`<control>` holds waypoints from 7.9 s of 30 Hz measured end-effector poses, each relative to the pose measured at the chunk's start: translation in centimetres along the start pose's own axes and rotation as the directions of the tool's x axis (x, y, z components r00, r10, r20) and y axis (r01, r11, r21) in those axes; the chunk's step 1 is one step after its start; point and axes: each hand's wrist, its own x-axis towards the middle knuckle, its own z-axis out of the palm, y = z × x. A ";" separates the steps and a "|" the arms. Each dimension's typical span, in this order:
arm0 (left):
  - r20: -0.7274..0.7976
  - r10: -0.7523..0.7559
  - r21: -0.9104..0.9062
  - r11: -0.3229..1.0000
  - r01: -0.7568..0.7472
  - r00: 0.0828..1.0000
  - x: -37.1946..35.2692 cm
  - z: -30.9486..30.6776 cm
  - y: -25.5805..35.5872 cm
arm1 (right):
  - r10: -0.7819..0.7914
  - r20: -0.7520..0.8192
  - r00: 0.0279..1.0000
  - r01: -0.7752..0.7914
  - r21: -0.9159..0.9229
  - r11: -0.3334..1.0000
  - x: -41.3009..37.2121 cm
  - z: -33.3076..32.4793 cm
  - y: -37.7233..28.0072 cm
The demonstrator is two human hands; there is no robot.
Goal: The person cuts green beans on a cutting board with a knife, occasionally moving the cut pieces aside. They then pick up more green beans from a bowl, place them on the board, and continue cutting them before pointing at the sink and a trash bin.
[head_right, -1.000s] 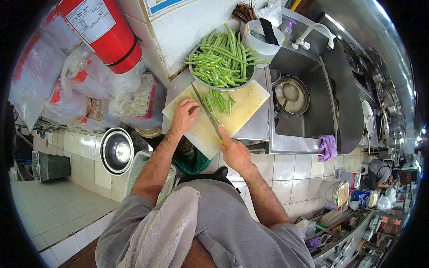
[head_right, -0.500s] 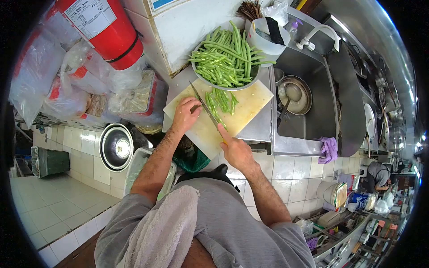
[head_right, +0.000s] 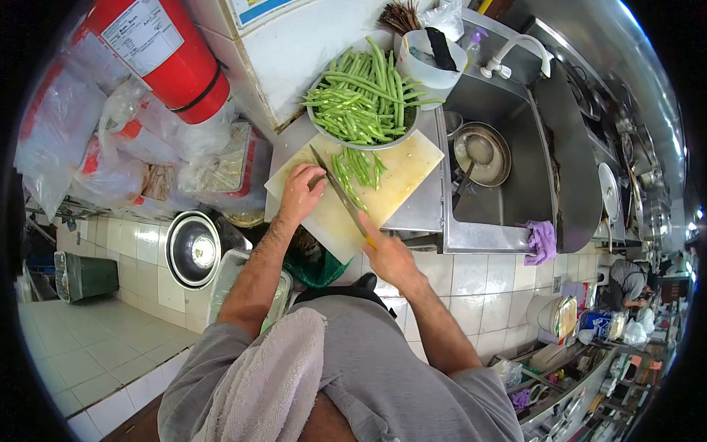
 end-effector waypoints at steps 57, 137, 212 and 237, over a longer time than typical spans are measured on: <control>-0.004 -0.015 0.170 0.985 0.016 1.000 0.7 0.9 0.4 | 0.122 0.041 0.992 -0.121 -0.023 0.992 -2.2 -2.4 1.0; 0.099 0.123 -0.052 0.992 -0.118 0.988 -1.4 0.4 2.0 | 0.048 0.068 0.997 -0.039 -0.131 0.991 -3.9 -1.4 0.6; 0.030 0.001 -0.052 0.999 0.000 1.000 -1.1 0.4 1.0 | -0.038 -0.024 0.999 0.033 -0.171 0.985 -0.6 -0.4 -1.3; -0.024 0.041 0.027 0.999 -0.041 0.999 -0.7 0.3 0.7 | 0.118 0.051 0.992 -0.110 -0.137 0.985 -1.3 0.0 0.0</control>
